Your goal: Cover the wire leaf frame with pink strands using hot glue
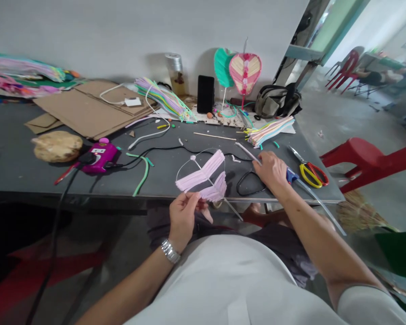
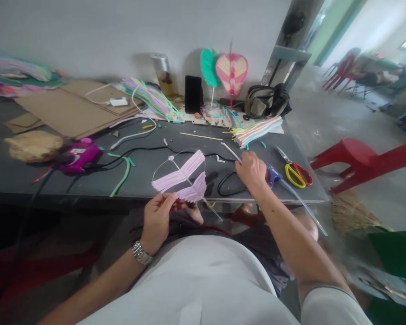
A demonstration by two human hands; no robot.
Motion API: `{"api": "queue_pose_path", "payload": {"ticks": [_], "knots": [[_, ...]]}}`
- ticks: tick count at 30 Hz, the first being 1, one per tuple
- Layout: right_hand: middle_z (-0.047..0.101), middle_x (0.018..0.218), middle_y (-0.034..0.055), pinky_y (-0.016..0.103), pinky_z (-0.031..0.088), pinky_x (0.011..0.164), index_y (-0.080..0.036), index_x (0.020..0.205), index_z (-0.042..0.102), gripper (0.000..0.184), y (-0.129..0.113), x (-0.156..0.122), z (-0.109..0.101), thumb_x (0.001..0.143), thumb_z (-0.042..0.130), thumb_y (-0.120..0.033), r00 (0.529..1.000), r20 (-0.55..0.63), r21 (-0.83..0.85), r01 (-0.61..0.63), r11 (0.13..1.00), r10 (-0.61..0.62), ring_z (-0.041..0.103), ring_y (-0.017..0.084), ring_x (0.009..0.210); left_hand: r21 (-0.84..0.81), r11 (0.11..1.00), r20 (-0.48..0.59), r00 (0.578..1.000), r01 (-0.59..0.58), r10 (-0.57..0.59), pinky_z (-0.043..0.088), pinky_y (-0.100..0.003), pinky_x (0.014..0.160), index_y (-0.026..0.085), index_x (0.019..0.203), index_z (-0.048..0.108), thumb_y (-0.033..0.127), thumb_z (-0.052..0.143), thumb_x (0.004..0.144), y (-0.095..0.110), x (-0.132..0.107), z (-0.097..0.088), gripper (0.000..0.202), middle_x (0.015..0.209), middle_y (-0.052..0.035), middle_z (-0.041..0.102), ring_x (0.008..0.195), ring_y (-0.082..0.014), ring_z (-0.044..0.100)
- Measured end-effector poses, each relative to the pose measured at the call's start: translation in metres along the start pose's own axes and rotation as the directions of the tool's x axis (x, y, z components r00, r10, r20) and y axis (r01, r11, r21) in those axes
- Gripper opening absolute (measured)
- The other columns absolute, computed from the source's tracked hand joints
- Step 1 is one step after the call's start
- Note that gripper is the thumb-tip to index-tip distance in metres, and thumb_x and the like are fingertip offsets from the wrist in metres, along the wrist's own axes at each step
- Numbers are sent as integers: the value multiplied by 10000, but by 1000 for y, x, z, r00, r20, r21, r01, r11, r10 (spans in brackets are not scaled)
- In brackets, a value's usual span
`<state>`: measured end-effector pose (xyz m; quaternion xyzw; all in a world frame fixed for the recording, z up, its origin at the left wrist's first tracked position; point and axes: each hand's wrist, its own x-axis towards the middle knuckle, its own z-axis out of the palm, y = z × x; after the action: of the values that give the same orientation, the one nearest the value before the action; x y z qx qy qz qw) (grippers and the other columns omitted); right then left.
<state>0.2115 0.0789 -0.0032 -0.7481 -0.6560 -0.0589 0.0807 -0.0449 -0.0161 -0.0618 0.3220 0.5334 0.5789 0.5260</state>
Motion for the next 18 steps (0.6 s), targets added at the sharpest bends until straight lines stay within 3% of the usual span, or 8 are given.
{"api": "queue_pose_path", "payload": {"ticks": [3, 5, 8, 11, 13, 15, 17, 18], "knots": [[736, 1037, 141, 298, 400, 701, -156, 1041, 711, 219, -5, -27, -9, 944, 610, -325, 989, -75, 159, 138, 978, -128, 676, 242, 861, -41, 999, 11, 1000, 30, -29, 551, -276, 611, 164, 728, 642, 419, 778, 752, 3, 0, 3, 290, 663, -11, 717, 573, -155, 679], [728, 855, 65, 276, 405, 694, -192, 881, 694, 188, -13, -62, -8, 934, 642, -365, 962, 19, 380, 246, 892, -274, 655, 199, 772, -48, 998, 16, 1000, 27, -26, 550, -281, 616, 170, 737, 636, 436, 778, 760, 6, 1, 3, 302, 668, -9, 715, 584, -162, 686], [706, 765, 30, 270, 382, 643, -207, 815, 675, 166, -23, -112, 2, 909, 670, -343, 927, 138, 560, 217, 799, -349, 609, 171, 672, -35, 999, 25, 1000, -12, 13, 549, -290, 617, 177, 734, 635, 459, 775, 779, 14, -1, 3, 318, 653, -10, 711, 595, -181, 698], [692, 724, 28, 277, 387, 653, -208, 803, 682, 169, -28, -134, 11, 936, 608, -282, 953, 88, 700, 149, 698, -291, 585, 165, 658, -3, 996, 68, 993, -94, 94, 558, -299, 637, 169, 797, 673, 491, 760, 827, 24, -9, 6, 335, 730, -44, 753, 645, -198, 724], [653, 640, 8, 266, 371, 588, -208, 810, 683, 214, -29, -134, 12, 952, 613, -352, 968, 119, 851, 16, 525, -223, 529, 144, 577, 22, 987, 129, 979, -161, 157, 569, -310, 669, 160, 921, 717, 519, 727, 875, 32, -17, 9, 362, 845, -81, 788, 701, -208, 742], [606, 552, -19, 250, 314, 496, -204, 817, 673, 296, -30, -132, 10, 934, 650, -475, 954, 211, 956, -156, 248, -213, 432, 115, 475, 25, 979, 206, 959, -203, 194, 579, -322, 708, 160, 978, 735, 535, 698, 904, 38, -25, 13, 384, 888, -95, 794, 737, -213, 748], [589, 506, -33, 234, 245, 441, -198, 822, 655, 382, -31, -132, 8, 894, 686, -572, 924, 276, 957, -290, -14, -262, 340, 85, 412, 59, 980, 298, 941, -189, 163, 575, -319, 718, 163, 906, 746, 543, 693, 905, 39, -31, 18, 384, 845, -91, 784, 738, -210, 735], [590, 494, -36, 227, 218, 426, -197, 826, 647, 408, -32, -133, 7, 880, 699, -598, 912, 290, 938, -331, -106, -289, 304, 73, 393, 92, 982, 342, 931, -168, 127, 566, -310, 696, 165, 846, 742, 552, 696, 898, 38, -32, 21, 393, 797, -82, 768, 715, -204, 718]]}}
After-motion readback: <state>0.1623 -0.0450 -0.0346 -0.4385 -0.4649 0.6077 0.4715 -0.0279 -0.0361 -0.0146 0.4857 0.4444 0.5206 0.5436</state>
